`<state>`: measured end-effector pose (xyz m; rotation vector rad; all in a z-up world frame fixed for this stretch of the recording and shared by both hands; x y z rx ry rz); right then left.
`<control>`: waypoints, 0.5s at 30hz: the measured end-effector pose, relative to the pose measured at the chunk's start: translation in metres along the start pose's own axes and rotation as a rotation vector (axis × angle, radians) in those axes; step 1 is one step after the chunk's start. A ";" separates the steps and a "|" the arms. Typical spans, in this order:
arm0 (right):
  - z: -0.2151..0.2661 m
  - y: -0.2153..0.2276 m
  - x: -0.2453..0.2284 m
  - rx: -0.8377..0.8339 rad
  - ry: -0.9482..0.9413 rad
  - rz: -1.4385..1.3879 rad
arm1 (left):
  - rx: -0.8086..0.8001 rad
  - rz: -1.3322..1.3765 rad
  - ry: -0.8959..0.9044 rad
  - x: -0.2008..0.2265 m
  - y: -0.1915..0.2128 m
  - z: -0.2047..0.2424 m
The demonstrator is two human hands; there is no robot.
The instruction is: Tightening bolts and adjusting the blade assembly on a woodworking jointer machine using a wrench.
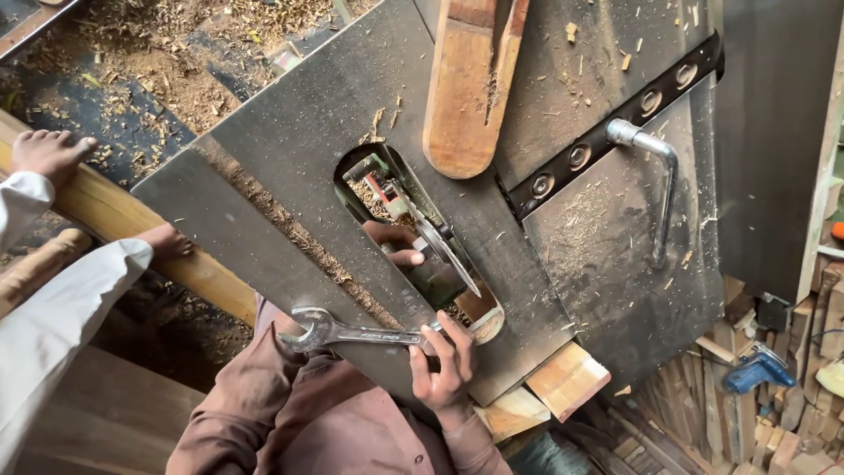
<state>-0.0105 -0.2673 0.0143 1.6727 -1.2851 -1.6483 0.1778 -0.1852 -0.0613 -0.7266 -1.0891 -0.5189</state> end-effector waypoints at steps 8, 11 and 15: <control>-0.003 0.001 -0.003 -0.002 0.011 0.019 | 0.119 0.392 0.272 -0.049 -0.015 0.003; -0.001 0.001 -0.002 0.003 0.004 0.003 | 0.166 0.564 0.165 -0.046 -0.020 0.005; 0.000 -0.001 0.001 0.015 0.006 -0.010 | 0.217 0.816 -0.006 -0.037 -0.024 0.011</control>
Point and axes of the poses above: each hand's wrist, its own z-axis away from the middle knuckle, its own y-axis out of the back of the hand, x = y × z, the point moved 9 cm from there along -z, towards the middle knuckle
